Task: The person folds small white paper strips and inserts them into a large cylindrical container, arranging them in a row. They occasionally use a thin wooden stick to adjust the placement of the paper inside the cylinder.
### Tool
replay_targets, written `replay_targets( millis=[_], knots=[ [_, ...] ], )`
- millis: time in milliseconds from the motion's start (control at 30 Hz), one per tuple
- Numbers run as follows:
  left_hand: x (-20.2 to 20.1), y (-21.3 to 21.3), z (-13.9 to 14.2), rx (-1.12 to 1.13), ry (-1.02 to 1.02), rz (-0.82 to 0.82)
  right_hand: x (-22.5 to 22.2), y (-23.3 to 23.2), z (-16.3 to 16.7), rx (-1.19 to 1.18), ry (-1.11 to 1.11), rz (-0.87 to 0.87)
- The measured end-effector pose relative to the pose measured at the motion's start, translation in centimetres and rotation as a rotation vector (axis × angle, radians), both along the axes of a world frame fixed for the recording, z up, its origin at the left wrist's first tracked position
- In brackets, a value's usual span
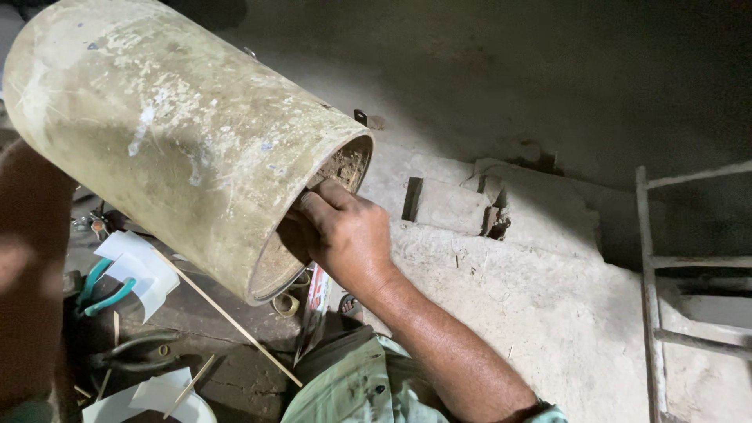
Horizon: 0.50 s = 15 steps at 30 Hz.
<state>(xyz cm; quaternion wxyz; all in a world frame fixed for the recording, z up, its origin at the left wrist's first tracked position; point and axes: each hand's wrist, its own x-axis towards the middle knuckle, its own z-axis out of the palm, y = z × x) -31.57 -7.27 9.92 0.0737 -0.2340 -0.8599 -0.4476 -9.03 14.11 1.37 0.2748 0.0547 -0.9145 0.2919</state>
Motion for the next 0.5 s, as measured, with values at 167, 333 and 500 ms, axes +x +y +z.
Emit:
replay_targets(
  millis=[167, 333, 500],
  knots=[
    [-0.1, 0.1, 0.0, -0.010, -0.005, -0.001, 0.1, 0.0, -0.2, -0.139, -0.024, -0.007],
    [-0.1, 0.2, 0.1, -0.026, -0.002, 0.008, 0.6, 0.3, -0.3, -0.111, 0.115, 0.032],
    [2.0, -1.0, 0.3, -0.074, 0.028, 0.059, 0.1, 0.9, -1.4, 0.075, 0.221, 0.019]
  ],
)
